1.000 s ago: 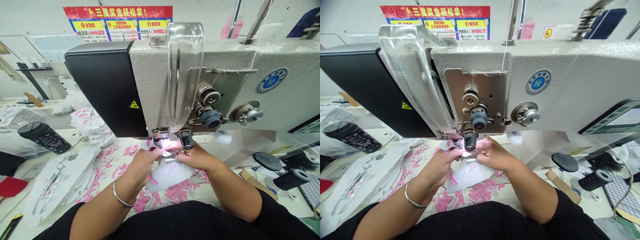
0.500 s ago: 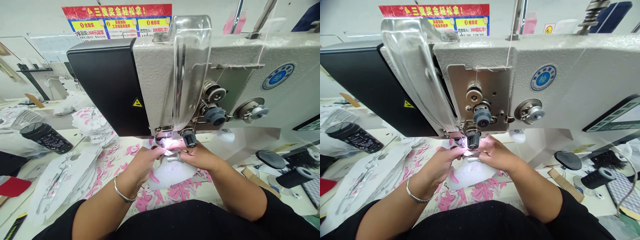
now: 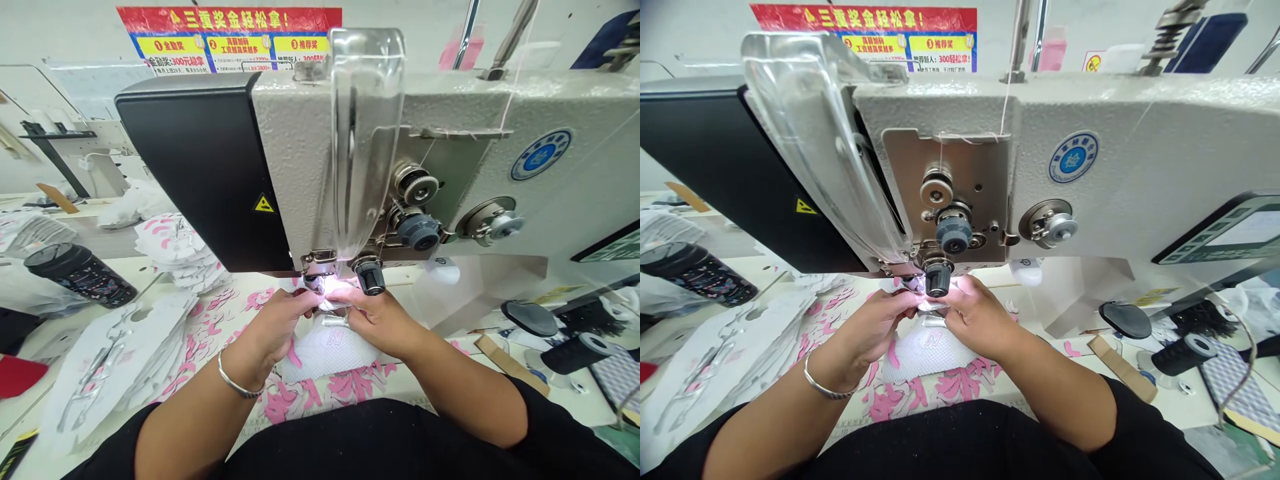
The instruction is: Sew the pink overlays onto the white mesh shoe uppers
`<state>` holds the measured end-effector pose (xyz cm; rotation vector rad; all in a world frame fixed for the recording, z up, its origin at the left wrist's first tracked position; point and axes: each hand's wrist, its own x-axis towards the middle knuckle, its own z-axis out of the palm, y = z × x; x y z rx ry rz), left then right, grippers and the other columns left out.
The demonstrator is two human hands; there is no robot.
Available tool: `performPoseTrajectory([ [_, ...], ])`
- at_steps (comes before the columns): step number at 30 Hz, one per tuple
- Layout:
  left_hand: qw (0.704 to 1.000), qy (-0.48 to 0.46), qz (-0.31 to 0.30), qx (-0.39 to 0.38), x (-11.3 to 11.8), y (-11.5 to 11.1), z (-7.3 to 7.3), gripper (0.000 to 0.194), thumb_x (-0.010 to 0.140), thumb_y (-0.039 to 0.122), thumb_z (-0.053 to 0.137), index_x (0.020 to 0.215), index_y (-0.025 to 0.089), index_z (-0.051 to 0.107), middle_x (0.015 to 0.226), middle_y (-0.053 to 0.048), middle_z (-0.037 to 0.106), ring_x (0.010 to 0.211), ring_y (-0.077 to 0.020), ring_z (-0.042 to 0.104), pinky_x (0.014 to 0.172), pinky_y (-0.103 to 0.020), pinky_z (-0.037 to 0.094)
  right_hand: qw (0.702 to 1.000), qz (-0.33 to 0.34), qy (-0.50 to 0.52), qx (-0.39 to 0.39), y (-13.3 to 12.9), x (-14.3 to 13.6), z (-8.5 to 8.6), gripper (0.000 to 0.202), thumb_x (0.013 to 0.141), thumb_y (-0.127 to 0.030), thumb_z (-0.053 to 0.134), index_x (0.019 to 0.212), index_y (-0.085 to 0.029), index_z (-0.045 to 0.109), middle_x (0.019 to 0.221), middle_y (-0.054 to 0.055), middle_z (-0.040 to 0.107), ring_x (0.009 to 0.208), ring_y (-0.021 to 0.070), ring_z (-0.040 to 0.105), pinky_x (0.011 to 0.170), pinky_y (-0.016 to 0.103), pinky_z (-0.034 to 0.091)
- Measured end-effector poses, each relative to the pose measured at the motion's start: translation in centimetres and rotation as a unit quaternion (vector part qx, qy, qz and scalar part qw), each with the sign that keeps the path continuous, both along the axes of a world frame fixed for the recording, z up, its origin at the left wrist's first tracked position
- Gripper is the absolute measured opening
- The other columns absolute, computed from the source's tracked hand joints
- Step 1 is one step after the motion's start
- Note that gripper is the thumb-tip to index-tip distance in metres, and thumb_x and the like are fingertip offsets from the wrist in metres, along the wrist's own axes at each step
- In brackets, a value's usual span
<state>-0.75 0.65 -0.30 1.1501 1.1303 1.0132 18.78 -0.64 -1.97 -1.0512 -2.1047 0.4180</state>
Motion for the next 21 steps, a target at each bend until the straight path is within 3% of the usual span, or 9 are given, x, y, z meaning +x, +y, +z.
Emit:
performPoseTrajectory([
  [6, 1.0, 0.019, -0.019, -0.002, -0.2, 0.1, 0.0, 0.01, 0.073, 0.026, 0.068, 0.068, 0.017, 0.067, 0.068, 0.001, 0.054, 0.069, -0.0134, 0.044, 0.067, -0.028, 0.034, 0.997, -0.071, -0.031, 0.028, -1.2, -1.1, -0.2, 0.052, 0.08, -0.006, 0.052, 0.122, -0.031, 0.066, 0.113, 0.007, 0.061, 0.112, 0.0255, 0.056, 0.098, 0.046, 0.049],
  [11, 1.0, 0.009, -0.013, 0.007, 0.3, 0.2, 0.9, 0.006, 0.068, 0.023, 0.069, 0.069, 0.017, 0.067, 0.069, 0.001, 0.056, 0.068, -0.0135, 0.045, 0.064, -0.028, 0.034, 0.997, 0.007, -0.038, -0.06, -0.5, 0.6, 1.6, 0.041, 0.085, -0.017, 0.056, 0.122, -0.032, 0.066, 0.111, 0.004, 0.063, 0.108, 0.0235, 0.058, 0.093, 0.043, 0.051],
  [15, 1.0, 0.002, -0.017, 0.017, 0.3, 0.4, 1.3, 0.007, 0.066, 0.021, 0.07, 0.065, 0.017, 0.064, 0.065, 0.002, 0.053, 0.066, -0.0135, 0.044, 0.063, -0.028, 0.034, 0.994, 0.022, -0.058, -0.094, 0.6, 1.9, 2.1, 0.037, 0.087, -0.029, 0.06, 0.124, -0.031, 0.063, 0.117, 0.005, 0.062, 0.109, 0.0239, 0.058, 0.094, 0.043, 0.05],
  [21, 0.999, -0.006, -0.047, 0.022, -0.3, 0.7, 0.7, 0.006, 0.07, 0.022, 0.07, 0.068, 0.017, 0.066, 0.067, 0.001, 0.054, 0.067, -0.0135, 0.043, 0.064, -0.028, 0.033, 0.996, 0.035, -0.086, -0.016, 0.2, 1.5, 1.5, 0.039, 0.085, -0.022, 0.058, 0.123, -0.032, 0.064, 0.114, 0.003, 0.065, 0.106, 0.023, 0.057, 0.096, 0.043, 0.048],
])
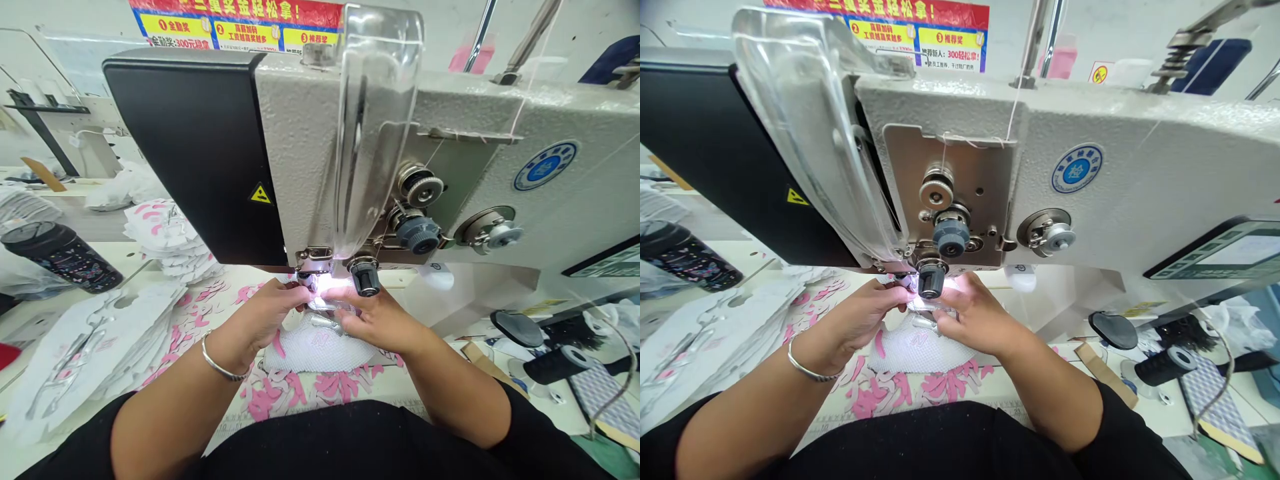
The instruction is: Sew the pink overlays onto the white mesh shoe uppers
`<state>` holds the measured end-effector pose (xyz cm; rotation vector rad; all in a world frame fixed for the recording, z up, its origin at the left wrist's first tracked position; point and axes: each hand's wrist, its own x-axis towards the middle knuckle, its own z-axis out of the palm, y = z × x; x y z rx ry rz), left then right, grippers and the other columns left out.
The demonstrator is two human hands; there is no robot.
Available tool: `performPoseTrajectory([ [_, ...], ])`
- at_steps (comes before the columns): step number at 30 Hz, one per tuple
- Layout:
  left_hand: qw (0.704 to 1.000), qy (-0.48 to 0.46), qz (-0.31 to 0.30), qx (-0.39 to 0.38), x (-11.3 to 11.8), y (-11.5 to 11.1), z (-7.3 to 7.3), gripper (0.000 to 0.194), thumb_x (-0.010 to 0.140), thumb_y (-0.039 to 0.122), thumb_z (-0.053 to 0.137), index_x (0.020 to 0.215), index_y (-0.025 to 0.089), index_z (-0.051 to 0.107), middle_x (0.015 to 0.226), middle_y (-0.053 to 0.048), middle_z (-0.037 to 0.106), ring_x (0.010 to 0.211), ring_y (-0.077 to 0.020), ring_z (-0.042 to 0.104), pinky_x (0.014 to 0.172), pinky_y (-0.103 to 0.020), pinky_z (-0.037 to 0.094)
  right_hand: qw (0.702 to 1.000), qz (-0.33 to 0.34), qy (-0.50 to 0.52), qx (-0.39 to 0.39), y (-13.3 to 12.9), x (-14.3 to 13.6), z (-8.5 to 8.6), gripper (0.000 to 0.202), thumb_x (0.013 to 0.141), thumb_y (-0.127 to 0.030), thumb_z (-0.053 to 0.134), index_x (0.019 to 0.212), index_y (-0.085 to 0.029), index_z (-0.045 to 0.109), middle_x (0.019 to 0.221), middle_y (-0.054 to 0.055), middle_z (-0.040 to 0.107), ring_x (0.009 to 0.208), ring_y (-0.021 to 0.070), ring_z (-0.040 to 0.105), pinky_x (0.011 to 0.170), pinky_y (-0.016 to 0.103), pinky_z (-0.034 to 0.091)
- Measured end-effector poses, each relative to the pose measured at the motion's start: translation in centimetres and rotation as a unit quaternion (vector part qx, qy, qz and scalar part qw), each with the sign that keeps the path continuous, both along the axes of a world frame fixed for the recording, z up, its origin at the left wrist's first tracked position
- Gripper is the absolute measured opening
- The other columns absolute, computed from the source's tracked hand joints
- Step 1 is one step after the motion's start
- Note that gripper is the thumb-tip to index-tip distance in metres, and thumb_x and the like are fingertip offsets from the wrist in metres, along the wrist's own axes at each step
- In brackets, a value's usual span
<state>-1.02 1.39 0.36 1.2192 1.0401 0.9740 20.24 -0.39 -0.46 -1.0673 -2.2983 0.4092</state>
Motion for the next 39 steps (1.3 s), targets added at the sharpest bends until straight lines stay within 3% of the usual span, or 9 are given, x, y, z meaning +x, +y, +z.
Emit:
performPoseTrajectory([
  [3, 1.0, 0.002, 0.003, -0.008, 0.0, 0.0, 0.1, 0.004, 0.069, 0.021, 0.069, 0.067, 0.018, 0.067, 0.067, 0.002, 0.055, 0.067, -0.0137, 0.045, 0.064, -0.028, 0.034, 0.998, -0.031, -0.012, 0.044, -0.6, -0.4, -0.1, 0.041, 0.086, -0.024, 0.058, 0.125, -0.035, 0.064, 0.113, 0.004, 0.064, 0.103, 0.0233, 0.057, 0.093, 0.042, 0.048],
  [8, 1.0, 0.013, 0.009, -0.015, 0.3, -0.3, 0.6, 0.005, 0.068, 0.023, 0.07, 0.068, 0.018, 0.07, 0.068, 0.001, 0.058, 0.069, -0.015, 0.049, 0.067, -0.029, 0.036, 0.997, -0.057, -0.029, 0.045, -0.9, -0.8, -0.1, 0.038, 0.086, -0.029, 0.061, 0.123, -0.034, 0.066, 0.099, 0.004, 0.064, 0.095, 0.0233, 0.056, 0.086, 0.039, 0.051],
  [16, 0.999, 0.025, 0.02, -0.004, 0.2, -0.1, 0.7, 0.004, 0.068, 0.019, 0.069, 0.07, 0.018, 0.072, 0.068, 0.0, 0.06, 0.069, -0.0151, 0.05, 0.065, -0.029, 0.037, 0.991, -0.078, -0.04, 0.101, -1.1, -1.2, -0.8, 0.039, 0.084, -0.026, 0.061, 0.123, -0.033, 0.066, 0.107, 0.007, 0.064, 0.098, 0.0249, 0.057, 0.089, 0.042, 0.052],
  [20, 0.999, 0.006, -0.016, -0.03, -0.3, 0.5, 0.7, 0.001, 0.066, 0.019, 0.07, 0.066, 0.019, 0.071, 0.069, -0.003, 0.063, 0.07, -0.0165, 0.053, 0.067, -0.029, 0.04, 0.985, -0.101, -0.045, 0.133, -1.5, -2.0, -1.4, 0.036, 0.086, -0.027, 0.059, 0.121, -0.031, 0.067, 0.112, 0.01, 0.061, 0.103, 0.0277, 0.057, 0.088, 0.045, 0.053],
  [30, 0.995, -0.033, -0.079, -0.054, -1.3, 1.6, -0.7, 0.004, 0.069, 0.02, 0.073, 0.066, 0.019, 0.072, 0.069, -0.004, 0.062, 0.066, -0.016, 0.052, 0.065, -0.03, 0.042, 0.981, -0.126, -0.017, 0.148, -1.7, -2.6, -2.4, 0.033, 0.087, -0.029, 0.058, 0.119, -0.028, 0.068, 0.117, 0.012, 0.057, 0.104, 0.0284, 0.057, 0.088, 0.045, 0.054],
  [35, 0.994, -0.037, -0.079, -0.059, -1.3, 1.7, -0.8, 0.006, 0.071, 0.021, 0.073, 0.065, 0.019, 0.072, 0.068, -0.004, 0.061, 0.066, -0.0158, 0.05, 0.064, -0.03, 0.042, 0.982, -0.127, -0.02, 0.141, -1.6, -2.6, -2.2, 0.033, 0.086, -0.027, 0.06, 0.118, -0.028, 0.068, 0.112, 0.012, 0.058, 0.1, 0.0272, 0.058, 0.085, 0.044, 0.054],
  [39, 0.995, -0.057, -0.04, -0.074, -1.3, 2.0, -0.8, 0.011, 0.063, 0.022, 0.08, 0.058, 0.019, 0.07, 0.063, -0.002, 0.06, 0.062, -0.0135, 0.049, 0.06, -0.027, 0.04, 0.982, -0.132, -0.008, 0.136, -1.3, -2.7, -2.2, 0.033, 0.088, -0.028, 0.058, 0.12, -0.025, 0.067, 0.109, 0.012, 0.059, 0.099, 0.0268, 0.058, 0.088, 0.044, 0.054],
])
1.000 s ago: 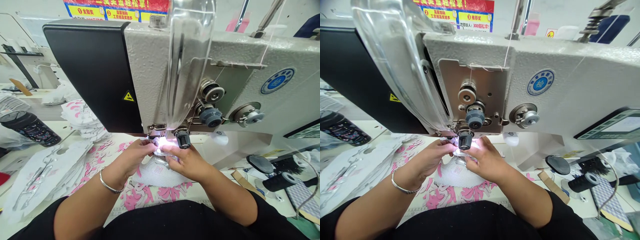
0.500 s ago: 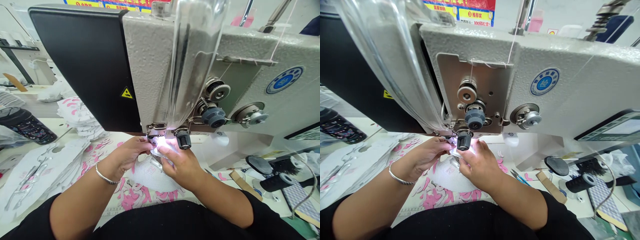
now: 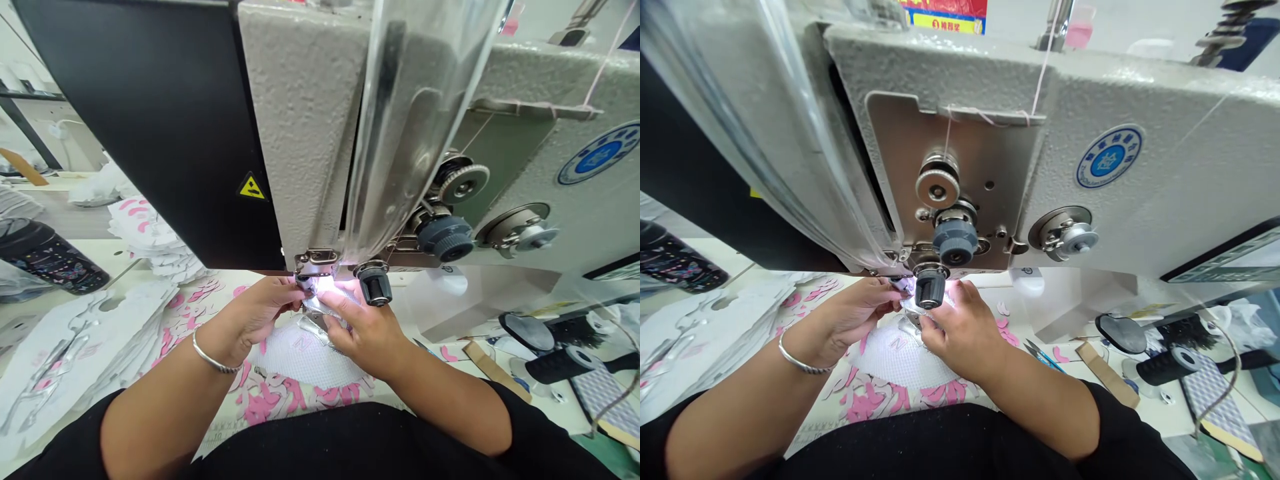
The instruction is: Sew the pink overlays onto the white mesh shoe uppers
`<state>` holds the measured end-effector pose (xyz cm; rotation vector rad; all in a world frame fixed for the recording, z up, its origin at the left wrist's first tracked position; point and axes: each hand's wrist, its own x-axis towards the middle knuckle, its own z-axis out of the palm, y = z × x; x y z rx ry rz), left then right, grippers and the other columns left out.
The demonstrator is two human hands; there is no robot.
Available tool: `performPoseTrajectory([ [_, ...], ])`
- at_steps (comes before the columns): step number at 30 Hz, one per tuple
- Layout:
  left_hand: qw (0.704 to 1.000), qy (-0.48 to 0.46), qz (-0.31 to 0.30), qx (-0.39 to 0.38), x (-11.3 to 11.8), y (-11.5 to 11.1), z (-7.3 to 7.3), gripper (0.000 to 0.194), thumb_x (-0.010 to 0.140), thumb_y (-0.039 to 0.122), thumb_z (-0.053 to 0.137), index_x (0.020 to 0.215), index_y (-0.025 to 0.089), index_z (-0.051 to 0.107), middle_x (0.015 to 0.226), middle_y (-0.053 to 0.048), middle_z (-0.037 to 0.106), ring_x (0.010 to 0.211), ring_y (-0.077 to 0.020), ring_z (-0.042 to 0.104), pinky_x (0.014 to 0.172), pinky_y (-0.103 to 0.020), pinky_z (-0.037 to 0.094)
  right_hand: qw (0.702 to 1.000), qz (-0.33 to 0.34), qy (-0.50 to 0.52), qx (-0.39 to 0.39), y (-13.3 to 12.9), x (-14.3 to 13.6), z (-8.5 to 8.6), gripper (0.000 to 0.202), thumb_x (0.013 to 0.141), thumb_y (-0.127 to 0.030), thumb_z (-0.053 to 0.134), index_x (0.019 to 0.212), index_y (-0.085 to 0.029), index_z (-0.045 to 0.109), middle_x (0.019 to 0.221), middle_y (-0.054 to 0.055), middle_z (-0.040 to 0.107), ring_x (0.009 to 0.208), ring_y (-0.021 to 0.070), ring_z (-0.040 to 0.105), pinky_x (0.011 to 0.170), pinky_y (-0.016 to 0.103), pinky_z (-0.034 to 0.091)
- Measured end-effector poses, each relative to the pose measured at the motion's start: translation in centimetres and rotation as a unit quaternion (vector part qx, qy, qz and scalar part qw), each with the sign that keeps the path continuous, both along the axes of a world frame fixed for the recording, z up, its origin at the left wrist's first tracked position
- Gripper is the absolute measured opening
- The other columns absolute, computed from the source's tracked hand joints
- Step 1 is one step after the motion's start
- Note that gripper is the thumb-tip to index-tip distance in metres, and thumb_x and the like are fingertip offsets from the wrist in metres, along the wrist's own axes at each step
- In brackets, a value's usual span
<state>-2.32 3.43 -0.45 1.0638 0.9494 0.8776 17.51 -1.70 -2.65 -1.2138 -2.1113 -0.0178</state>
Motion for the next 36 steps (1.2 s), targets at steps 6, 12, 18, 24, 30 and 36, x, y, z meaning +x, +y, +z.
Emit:
performPoseTrajectory([
  [6, 0.997, -0.037, -0.027, -0.068, 0.0, 1.0, 0.3, 0.017, 0.059, 0.026, 0.085, 0.056, 0.017, 0.07, 0.057, -0.003, 0.061, 0.056, -0.0135, 0.051, 0.057, -0.027, 0.045, 0.999, 0.022, 0.019, 0.028, 0.8, 0.1, -0.5, 0.026, 0.09, -0.029, 0.057, 0.112, -0.023, 0.069, 0.1, 0.01, 0.062, 0.101, 0.0259, 0.059, 0.093, 0.045, 0.053],
  [12, 0.993, -0.059, -0.067, -0.074, -0.1, 1.2, 0.2, 0.022, 0.059, 0.027, 0.085, 0.055, 0.015, 0.067, 0.058, -0.002, 0.063, 0.057, -0.0124, 0.054, 0.058, -0.025, 0.046, 0.998, 0.022, 0.025, 0.056, 0.9, 0.1, -0.6, 0.024, 0.09, -0.026, 0.059, 0.11, -0.021, 0.069, 0.096, 0.009, 0.063, 0.098, 0.0256, 0.06, 0.093, 0.045, 0.053],
  [18, 0.998, 0.046, -0.012, 0.039, -0.3, 0.6, 0.5, 0.022, 0.067, 0.036, 0.081, 0.068, 0.017, 0.07, 0.066, -0.001, 0.062, 0.061, -0.0124, 0.052, 0.06, -0.026, 0.043, 0.999, 0.022, 0.018, 0.033, 0.8, 0.2, -0.4, 0.029, 0.092, -0.029, 0.056, 0.117, -0.022, 0.068, 0.1, 0.01, 0.064, 0.099, 0.0262, 0.06, 0.09, 0.046, 0.054],
  [24, 0.957, 0.234, -0.117, 0.125, -3.8, -1.0, 1.1, 0.032, 0.083, 0.05, 0.063, 0.083, 0.019, 0.067, 0.07, 0.0, 0.056, 0.062, -0.0133, 0.048, 0.054, -0.024, 0.037, 1.0, 0.025, 0.014, -0.007, 0.9, 0.5, 0.3, 0.031, 0.093, -0.033, 0.055, 0.12, -0.023, 0.067, 0.104, 0.01, 0.065, 0.102, 0.0276, 0.06, 0.091, 0.046, 0.053],
  [30, 0.948, 0.266, -0.144, 0.101, -5.9, -2.5, 0.6, 0.025, 0.078, 0.043, 0.068, 0.078, 0.019, 0.06, 0.069, 0.003, 0.048, 0.058, -0.0098, 0.04, 0.051, -0.022, 0.031, 0.999, 0.032, -0.02, -0.039, 1.0, 1.2, 1.6, 0.031, 0.096, -0.035, 0.053, 0.122, -0.025, 0.067, 0.1, 0.009, 0.066, 0.099, 0.0271, 0.06, 0.088, 0.045, 0.052],
  [36, 0.982, 0.152, -0.082, 0.078, -2.7, -2.7, 1.4, 0.02, 0.076, 0.035, 0.073, 0.078, 0.018, 0.063, 0.071, 0.002, 0.055, 0.062, -0.0096, 0.049, 0.056, -0.022, 0.036, 0.996, -0.062, -0.029, 0.052, 0.4, 2.5, 2.2, 0.026, 0.095, -0.031, 0.05, 0.107, -0.023, 0.073, 0.094, 0.009, 0.066, 0.096, 0.0286, 0.059, 0.09, 0.049, 0.047],
])
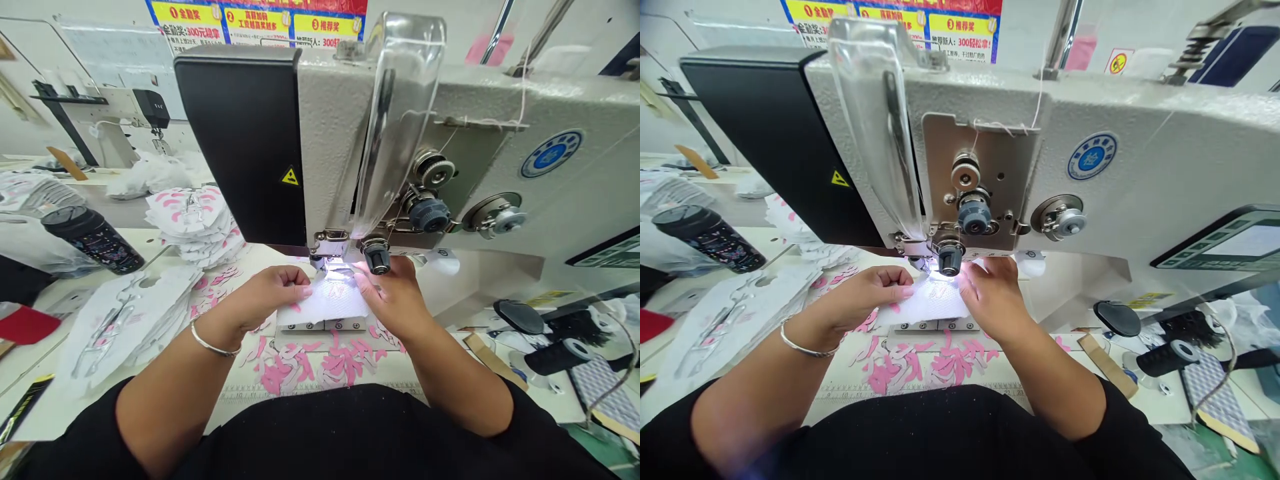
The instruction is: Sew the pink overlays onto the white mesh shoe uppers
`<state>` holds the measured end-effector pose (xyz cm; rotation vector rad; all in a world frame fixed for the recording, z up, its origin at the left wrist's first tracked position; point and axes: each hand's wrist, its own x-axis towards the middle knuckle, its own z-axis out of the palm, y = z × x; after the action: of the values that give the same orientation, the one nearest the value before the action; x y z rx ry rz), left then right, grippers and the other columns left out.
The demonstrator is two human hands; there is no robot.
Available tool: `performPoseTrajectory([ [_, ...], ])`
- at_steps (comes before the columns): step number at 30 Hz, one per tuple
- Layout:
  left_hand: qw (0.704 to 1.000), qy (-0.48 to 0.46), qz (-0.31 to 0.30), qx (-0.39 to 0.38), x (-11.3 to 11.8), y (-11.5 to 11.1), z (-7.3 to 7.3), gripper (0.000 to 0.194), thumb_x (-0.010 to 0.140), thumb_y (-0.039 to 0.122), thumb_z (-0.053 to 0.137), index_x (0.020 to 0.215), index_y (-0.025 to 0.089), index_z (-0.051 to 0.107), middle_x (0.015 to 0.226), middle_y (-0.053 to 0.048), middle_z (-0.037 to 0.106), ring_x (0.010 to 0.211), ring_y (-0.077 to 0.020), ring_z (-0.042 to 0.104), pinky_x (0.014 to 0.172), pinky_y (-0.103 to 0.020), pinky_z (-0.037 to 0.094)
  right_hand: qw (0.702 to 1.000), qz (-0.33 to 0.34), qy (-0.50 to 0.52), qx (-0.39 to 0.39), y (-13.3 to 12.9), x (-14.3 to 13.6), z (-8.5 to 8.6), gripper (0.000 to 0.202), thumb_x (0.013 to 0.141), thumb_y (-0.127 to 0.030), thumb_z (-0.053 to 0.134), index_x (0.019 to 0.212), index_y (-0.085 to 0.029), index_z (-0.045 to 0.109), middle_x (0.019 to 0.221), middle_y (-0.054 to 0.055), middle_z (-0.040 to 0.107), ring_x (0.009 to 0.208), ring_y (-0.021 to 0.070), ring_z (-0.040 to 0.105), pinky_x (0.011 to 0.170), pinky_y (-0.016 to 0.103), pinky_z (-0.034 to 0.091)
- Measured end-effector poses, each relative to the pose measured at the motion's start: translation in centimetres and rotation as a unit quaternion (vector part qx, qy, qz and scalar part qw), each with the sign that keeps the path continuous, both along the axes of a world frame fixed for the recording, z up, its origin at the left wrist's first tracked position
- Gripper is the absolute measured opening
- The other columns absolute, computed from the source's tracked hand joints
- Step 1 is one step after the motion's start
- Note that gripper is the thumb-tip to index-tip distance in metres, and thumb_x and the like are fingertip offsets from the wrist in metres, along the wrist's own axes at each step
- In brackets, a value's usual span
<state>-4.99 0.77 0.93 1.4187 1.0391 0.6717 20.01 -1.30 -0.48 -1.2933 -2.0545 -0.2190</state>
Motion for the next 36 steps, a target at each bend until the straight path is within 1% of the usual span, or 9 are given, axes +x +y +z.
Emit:
performPoseTrajectory([
  [4, 0.996, -0.079, 0.034, 0.005, 1.7, 0.7, -0.3, 0.02, 0.073, 0.033, 0.077, 0.078, 0.017, 0.065, 0.069, 0.002, 0.057, 0.062, -0.0092, 0.05, 0.058, -0.021, 0.039, 0.996, 0.09, -0.017, 0.008, -0.6, -0.2, -1.2, 0.028, 0.096, -0.03, 0.05, 0.118, -0.023, 0.066, 0.118, 0.009, 0.065, 0.112, 0.0261, 0.058, 0.098, 0.045, 0.045],
  [7, 0.993, -0.084, 0.077, 0.008, 1.2, 1.3, -0.8, 0.025, 0.072, 0.038, 0.078, 0.077, 0.017, 0.065, 0.069, 0.001, 0.057, 0.06, -0.0097, 0.05, 0.057, -0.023, 0.04, 0.994, 0.109, -0.002, 0.023, -0.4, -0.5, -2.8, 0.03, 0.097, -0.028, 0.05, 0.124, -0.023, 0.062, 0.13, 0.01, 0.061, 0.122, 0.0247, 0.055, 0.103, 0.045, 0.043],
  [10, 0.975, -0.004, 0.205, 0.087, -1.6, 2.1, -1.5, 0.029, 0.076, 0.046, 0.07, 0.078, 0.018, 0.062, 0.069, -0.001, 0.059, 0.061, -0.0123, 0.054, 0.058, -0.026, 0.044, 0.992, 0.119, 0.013, 0.042, 0.0, -0.5, -4.0, 0.033, 0.097, -0.026, 0.051, 0.128, -0.023, 0.058, 0.132, 0.01, 0.059, 0.126, 0.024, 0.053, 0.108, 0.047, 0.039],
  [12, 0.937, 0.08, 0.299, 0.159, -4.5, 2.6, -2.1, 0.027, 0.079, 0.047, 0.063, 0.081, 0.02, 0.06, 0.073, -0.001, 0.061, 0.064, -0.0128, 0.056, 0.062, -0.026, 0.046, 0.991, 0.123, 0.02, 0.052, 0.2, -0.5, -4.5, 0.035, 0.095, -0.025, 0.054, 0.131, -0.024, 0.056, 0.129, 0.009, 0.061, 0.125, 0.0248, 0.053, 0.109, 0.048, 0.038],
  [15, 0.902, 0.176, 0.358, 0.165, -8.5, 3.1, -3.5, 0.024, 0.081, 0.044, 0.059, 0.089, 0.022, 0.063, 0.072, 0.0, 0.061, 0.058, -0.0136, 0.052, 0.057, -0.028, 0.042, 0.989, 0.125, 0.03, 0.075, 0.4, -0.5, -4.9, 0.039, 0.093, -0.024, 0.057, 0.132, -0.026, 0.054, 0.124, 0.009, 0.063, 0.121, 0.0258, 0.056, 0.11, 0.051, 0.038],
  [20, 0.877, 0.359, 0.294, 0.126, -10.3, 4.5, -7.1, 0.01, 0.077, 0.03, 0.069, 0.083, 0.022, 0.07, 0.074, -0.002, 0.066, 0.069, -0.0192, 0.06, 0.065, -0.032, 0.046, 0.987, 0.127, 0.036, 0.092, 0.6, -0.5, -5.5, 0.048, 0.091, -0.021, 0.059, 0.137, -0.029, 0.05, 0.135, 0.009, 0.057, 0.126, 0.029, 0.053, 0.109, 0.055, 0.038],
  [26, 0.841, 0.479, 0.232, 0.101, -9.5, 6.7, -10.2, 0.037, 0.093, 0.035, 0.059, 0.124, 0.017, 0.058, 0.125, -0.011, 0.06, 0.106, -0.0233, 0.062, 0.088, -0.046, 0.054, 0.987, 0.133, 0.038, 0.084, 0.8, -0.4, -5.8, 0.056, 0.088, -0.014, 0.057, 0.14, -0.033, 0.046, 0.141, 0.008, 0.052, 0.13, 0.031, 0.049, 0.106, 0.057, 0.04],
  [32, 0.847, 0.468, 0.226, 0.11, -9.7, 6.7, -11.0, 0.036, 0.093, 0.035, 0.059, 0.124, 0.017, 0.058, 0.125, -0.01, 0.06, 0.105, -0.0228, 0.062, 0.088, -0.045, 0.054, 0.987, 0.127, 0.047, 0.084, 0.8, -0.5, -6.1, 0.053, 0.088, -0.014, 0.057, 0.138, -0.032, 0.049, 0.136, 0.008, 0.055, 0.126, 0.0306, 0.052, 0.106, 0.058, 0.04],
  [36, 0.867, 0.4, 0.267, 0.128, -9.7, 5.9, -10.1, 0.019, 0.091, 0.034, 0.059, 0.093, 0.016, 0.066, 0.1, -0.01, 0.068, 0.097, -0.0252, 0.064, 0.085, -0.041, 0.051, 0.987, 0.126, 0.049, 0.082, 0.8, -0.5, -6.1, 0.051, 0.089, -0.014, 0.056, 0.137, -0.03, 0.05, 0.133, 0.009, 0.056, 0.124, 0.0307, 0.052, 0.105, 0.058, 0.04],
])
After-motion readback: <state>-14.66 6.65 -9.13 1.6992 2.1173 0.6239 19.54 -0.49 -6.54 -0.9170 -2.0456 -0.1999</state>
